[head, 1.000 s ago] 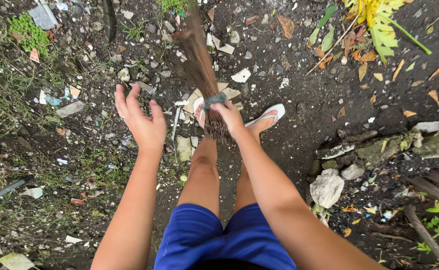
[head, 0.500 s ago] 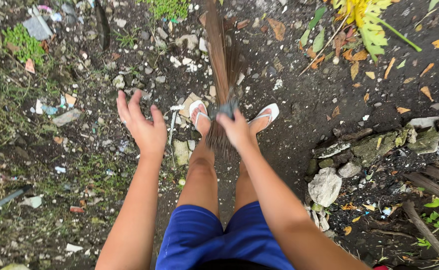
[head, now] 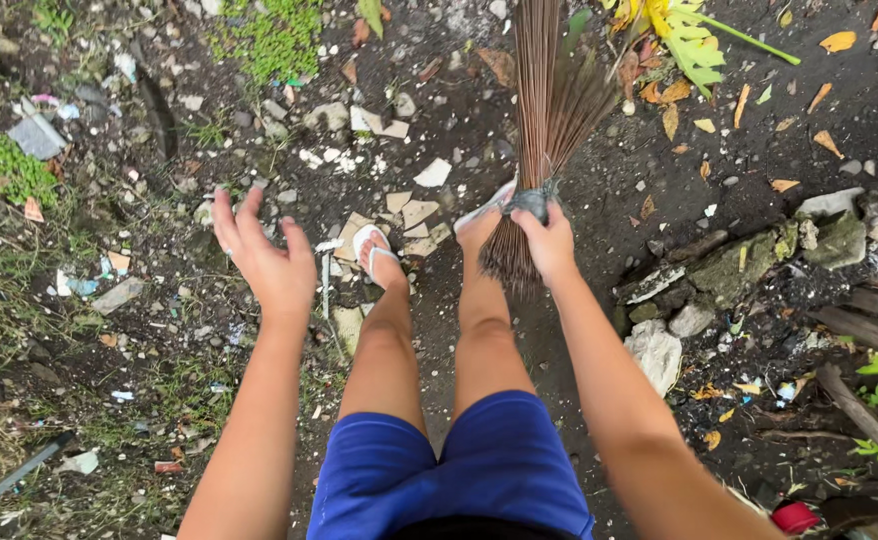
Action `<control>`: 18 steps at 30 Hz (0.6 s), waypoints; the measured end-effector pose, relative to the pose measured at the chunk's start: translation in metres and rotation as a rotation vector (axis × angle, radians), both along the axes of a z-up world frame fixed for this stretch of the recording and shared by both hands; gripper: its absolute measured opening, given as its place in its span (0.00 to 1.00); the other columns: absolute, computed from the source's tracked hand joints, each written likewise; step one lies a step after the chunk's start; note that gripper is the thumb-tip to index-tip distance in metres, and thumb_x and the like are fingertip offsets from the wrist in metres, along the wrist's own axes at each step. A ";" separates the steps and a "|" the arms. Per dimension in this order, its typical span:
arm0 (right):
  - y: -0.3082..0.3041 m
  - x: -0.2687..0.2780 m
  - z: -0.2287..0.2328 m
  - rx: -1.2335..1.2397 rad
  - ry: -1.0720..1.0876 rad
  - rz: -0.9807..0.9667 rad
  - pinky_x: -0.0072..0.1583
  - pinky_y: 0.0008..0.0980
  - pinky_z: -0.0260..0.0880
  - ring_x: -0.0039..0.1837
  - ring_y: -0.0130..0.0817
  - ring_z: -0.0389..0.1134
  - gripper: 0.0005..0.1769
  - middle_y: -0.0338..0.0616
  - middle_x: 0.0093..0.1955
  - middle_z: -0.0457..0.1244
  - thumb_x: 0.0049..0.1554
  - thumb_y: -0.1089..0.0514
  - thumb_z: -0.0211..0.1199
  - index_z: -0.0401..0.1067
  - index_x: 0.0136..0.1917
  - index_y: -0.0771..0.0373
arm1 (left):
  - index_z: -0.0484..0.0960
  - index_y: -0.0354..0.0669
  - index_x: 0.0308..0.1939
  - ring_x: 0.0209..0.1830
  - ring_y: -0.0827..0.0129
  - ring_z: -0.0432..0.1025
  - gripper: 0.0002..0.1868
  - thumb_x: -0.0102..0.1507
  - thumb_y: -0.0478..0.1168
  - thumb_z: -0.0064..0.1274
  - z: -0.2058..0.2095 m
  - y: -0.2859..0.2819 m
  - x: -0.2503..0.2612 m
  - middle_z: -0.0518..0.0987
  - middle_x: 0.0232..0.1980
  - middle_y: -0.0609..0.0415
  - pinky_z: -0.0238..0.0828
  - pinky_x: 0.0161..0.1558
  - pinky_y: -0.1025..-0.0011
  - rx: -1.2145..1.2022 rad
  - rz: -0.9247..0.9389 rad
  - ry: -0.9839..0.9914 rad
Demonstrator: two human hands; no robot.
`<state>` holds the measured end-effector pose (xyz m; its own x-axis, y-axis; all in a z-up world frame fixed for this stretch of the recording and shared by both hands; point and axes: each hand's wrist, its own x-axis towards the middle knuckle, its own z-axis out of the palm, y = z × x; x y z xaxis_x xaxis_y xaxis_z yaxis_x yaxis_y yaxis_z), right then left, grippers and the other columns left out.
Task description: The person sweeps an outdoor dirt and concrete area using a broom, moving leaves and debris aside before walking to a different section and continuing to sweep.
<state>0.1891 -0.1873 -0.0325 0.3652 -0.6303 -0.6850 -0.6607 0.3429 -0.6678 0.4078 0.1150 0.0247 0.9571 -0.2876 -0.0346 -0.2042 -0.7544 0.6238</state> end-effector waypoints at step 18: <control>-0.151 -0.042 -0.041 0.106 0.039 0.165 0.62 0.31 0.66 0.57 0.32 0.70 0.29 0.46 0.57 0.70 0.50 0.48 0.70 0.74 0.61 0.63 | 0.72 0.36 0.68 0.81 0.37 0.50 0.25 0.66 0.33 0.54 0.005 -0.208 -0.045 0.55 0.80 0.32 0.50 0.78 0.46 0.004 -0.075 0.028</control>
<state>0.1470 -0.3381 -0.0734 0.4297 -0.4879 -0.7598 -0.7384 0.2945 -0.6066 0.3623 -0.0932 0.0296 0.9316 -0.3579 -0.0629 -0.2421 -0.7406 0.6269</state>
